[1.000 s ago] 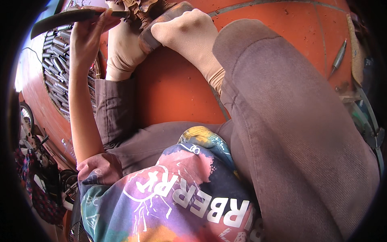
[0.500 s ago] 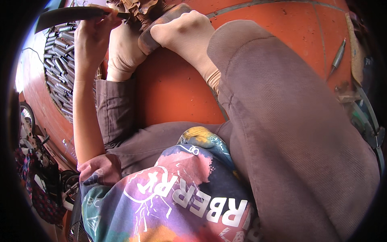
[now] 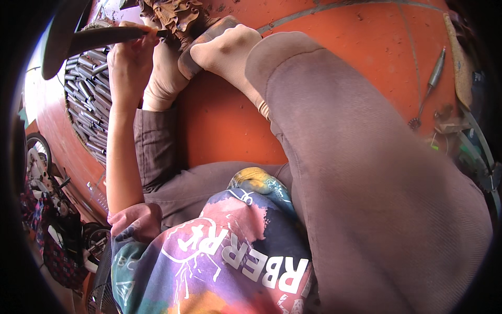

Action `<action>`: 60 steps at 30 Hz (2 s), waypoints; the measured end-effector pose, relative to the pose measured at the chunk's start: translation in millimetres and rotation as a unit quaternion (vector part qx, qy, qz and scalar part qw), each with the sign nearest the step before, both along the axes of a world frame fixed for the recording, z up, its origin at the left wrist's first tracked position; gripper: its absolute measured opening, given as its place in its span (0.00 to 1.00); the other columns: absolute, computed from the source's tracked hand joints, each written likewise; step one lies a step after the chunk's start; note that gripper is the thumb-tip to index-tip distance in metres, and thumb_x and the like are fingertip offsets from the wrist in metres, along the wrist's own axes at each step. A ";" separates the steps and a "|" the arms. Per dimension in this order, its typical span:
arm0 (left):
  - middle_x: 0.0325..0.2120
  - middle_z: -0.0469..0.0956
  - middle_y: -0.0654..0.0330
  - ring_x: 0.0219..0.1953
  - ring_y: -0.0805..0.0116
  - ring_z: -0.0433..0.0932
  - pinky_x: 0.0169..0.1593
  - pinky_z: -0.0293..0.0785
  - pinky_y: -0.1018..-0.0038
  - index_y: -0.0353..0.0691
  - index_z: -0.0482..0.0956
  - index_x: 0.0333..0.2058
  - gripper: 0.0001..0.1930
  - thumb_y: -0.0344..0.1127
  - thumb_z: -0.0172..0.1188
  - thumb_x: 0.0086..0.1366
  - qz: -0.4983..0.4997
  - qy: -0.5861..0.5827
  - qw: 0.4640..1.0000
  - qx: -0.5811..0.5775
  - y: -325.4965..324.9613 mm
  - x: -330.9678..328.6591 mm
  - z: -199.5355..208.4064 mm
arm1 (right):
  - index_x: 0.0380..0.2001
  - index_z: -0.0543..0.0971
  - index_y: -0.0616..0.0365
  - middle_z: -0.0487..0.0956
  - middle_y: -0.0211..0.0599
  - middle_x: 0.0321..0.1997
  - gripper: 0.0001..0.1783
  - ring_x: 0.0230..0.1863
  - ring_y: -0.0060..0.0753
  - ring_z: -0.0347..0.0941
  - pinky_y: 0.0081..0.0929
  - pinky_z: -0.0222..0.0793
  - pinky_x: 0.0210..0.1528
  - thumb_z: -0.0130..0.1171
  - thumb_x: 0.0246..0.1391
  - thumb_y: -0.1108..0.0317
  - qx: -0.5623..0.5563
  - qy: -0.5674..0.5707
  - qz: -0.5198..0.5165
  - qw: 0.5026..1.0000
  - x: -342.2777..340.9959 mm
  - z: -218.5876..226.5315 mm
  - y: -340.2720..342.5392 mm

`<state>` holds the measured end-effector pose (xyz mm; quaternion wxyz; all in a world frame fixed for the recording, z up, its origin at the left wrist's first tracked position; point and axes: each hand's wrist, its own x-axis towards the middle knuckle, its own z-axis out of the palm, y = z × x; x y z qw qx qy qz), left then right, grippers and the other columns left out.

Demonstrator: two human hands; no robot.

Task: The person carves a piece of wood using a chisel and mallet while holding the wood between their bare feet. They repeatedly strike the chisel to shape the wood and occasionally switch tools from a nearby basket.

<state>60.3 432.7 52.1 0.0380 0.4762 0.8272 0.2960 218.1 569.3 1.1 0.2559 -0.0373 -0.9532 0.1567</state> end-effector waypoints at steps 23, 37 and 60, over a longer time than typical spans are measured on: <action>0.31 0.77 0.50 0.31 0.49 0.79 0.35 0.75 0.62 0.37 0.77 0.38 0.07 0.32 0.58 0.63 0.043 0.111 0.993 -0.014 -4.4 19.6 -6.5 | 0.13 0.70 0.47 0.70 0.31 0.11 0.08 0.17 0.36 0.75 0.33 0.73 0.20 0.61 0.32 0.71 -0.042 -0.009 -0.009 0.999 -4.9 2.1 -6.7; 0.33 0.74 0.57 0.37 0.71 0.78 0.45 0.76 0.78 0.33 0.69 0.37 0.06 0.20 0.56 0.64 0.087 -0.129 0.969 0.192 -20.7 36.0 -4.0 | 0.14 0.71 0.43 0.71 0.28 0.12 0.09 0.16 0.33 0.75 0.30 0.73 0.20 0.61 0.32 0.70 0.004 0.025 -0.032 0.999 -0.8 5.5 4.3; 0.27 0.79 0.58 0.26 0.76 0.77 0.32 0.74 0.79 0.32 0.75 0.35 0.06 0.28 0.61 0.64 0.077 -0.142 0.965 0.204 -11.9 7.2 -12.0 | 0.17 0.75 0.44 0.73 0.30 0.13 0.06 0.18 0.35 0.76 0.31 0.75 0.24 0.62 0.35 0.70 0.006 0.024 -0.039 0.999 -2.8 -1.3 -2.8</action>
